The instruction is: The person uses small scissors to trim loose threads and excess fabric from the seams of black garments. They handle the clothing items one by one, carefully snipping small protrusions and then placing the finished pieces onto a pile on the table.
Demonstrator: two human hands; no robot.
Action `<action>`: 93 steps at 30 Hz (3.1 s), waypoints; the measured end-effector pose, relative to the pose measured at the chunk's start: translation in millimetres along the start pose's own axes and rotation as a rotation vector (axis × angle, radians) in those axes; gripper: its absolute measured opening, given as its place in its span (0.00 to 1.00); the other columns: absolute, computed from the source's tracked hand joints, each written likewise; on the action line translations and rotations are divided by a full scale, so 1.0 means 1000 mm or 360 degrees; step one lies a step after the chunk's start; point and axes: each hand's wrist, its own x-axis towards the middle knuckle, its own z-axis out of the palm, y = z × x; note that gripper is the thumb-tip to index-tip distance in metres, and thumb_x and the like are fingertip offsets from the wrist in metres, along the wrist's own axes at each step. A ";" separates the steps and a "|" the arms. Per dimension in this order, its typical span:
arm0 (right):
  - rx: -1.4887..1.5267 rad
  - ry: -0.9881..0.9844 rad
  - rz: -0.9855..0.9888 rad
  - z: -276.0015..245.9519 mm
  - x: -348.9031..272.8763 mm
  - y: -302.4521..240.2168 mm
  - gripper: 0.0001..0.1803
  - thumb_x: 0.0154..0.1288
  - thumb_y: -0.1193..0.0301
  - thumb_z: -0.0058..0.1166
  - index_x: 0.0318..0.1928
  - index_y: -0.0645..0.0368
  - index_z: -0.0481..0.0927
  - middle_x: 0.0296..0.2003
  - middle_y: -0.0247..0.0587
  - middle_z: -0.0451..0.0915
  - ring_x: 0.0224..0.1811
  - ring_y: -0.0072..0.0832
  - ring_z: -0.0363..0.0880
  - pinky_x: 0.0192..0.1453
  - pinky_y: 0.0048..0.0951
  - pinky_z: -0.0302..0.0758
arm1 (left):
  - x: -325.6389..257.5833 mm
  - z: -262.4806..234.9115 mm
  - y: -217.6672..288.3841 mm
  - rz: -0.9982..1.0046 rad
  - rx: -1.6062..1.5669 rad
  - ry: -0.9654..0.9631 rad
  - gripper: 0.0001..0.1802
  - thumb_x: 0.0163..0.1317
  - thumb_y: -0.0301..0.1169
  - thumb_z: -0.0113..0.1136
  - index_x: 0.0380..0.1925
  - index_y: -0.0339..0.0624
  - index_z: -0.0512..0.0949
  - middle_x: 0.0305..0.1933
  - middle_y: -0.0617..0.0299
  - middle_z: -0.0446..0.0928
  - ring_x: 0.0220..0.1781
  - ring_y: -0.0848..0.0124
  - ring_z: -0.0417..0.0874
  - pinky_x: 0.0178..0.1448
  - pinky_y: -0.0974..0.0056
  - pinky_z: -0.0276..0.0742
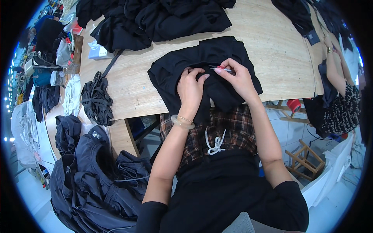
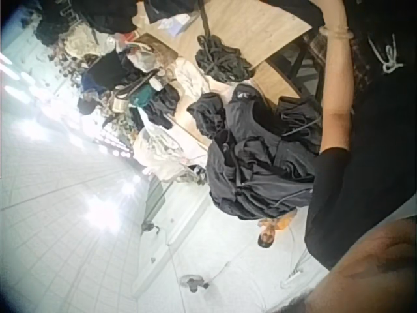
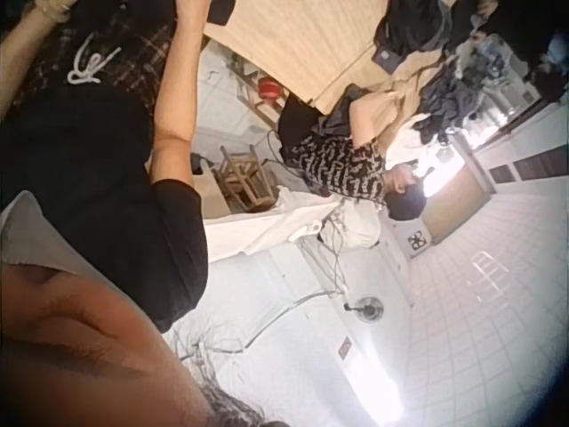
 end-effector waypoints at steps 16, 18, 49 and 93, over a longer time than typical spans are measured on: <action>-0.0971 0.0144 -0.0749 0.015 0.000 -0.006 0.16 0.53 0.61 0.70 0.33 0.56 0.77 0.31 0.33 0.77 0.38 0.34 0.76 0.38 0.35 0.75 | 0.004 -0.007 -0.010 -0.0505 -0.0947 -0.0125 0.07 0.70 0.27 0.60 0.38 0.32 0.81 0.30 0.62 0.80 0.30 0.77 0.80 0.34 0.70 0.81; -0.0959 0.0202 -0.0830 0.018 0.002 -0.005 0.17 0.51 0.61 0.71 0.31 0.57 0.76 0.29 0.32 0.76 0.36 0.32 0.75 0.35 0.34 0.74 | 0.004 -0.008 -0.008 -0.0509 -0.0940 -0.0141 0.07 0.70 0.28 0.60 0.38 0.33 0.81 0.31 0.62 0.80 0.30 0.77 0.80 0.33 0.70 0.81; -0.0916 0.0127 -0.0664 0.007 -0.013 0.009 0.15 0.55 0.63 0.68 0.38 0.55 0.78 0.36 0.31 0.76 0.43 0.35 0.71 0.46 0.37 0.63 | -0.037 -0.018 -0.006 0.0174 -0.0080 0.0022 0.22 0.59 0.24 0.67 0.54 0.33 0.78 0.54 0.49 0.75 0.54 0.51 0.79 0.61 0.55 0.74; -0.0923 0.0106 -0.0731 0.019 -0.013 0.012 0.16 0.56 0.61 0.68 0.38 0.55 0.77 0.36 0.32 0.77 0.43 0.34 0.72 0.46 0.37 0.62 | -0.036 -0.017 -0.006 0.0137 -0.0109 0.0025 0.22 0.57 0.22 0.69 0.53 0.32 0.80 0.53 0.49 0.76 0.51 0.54 0.80 0.58 0.57 0.75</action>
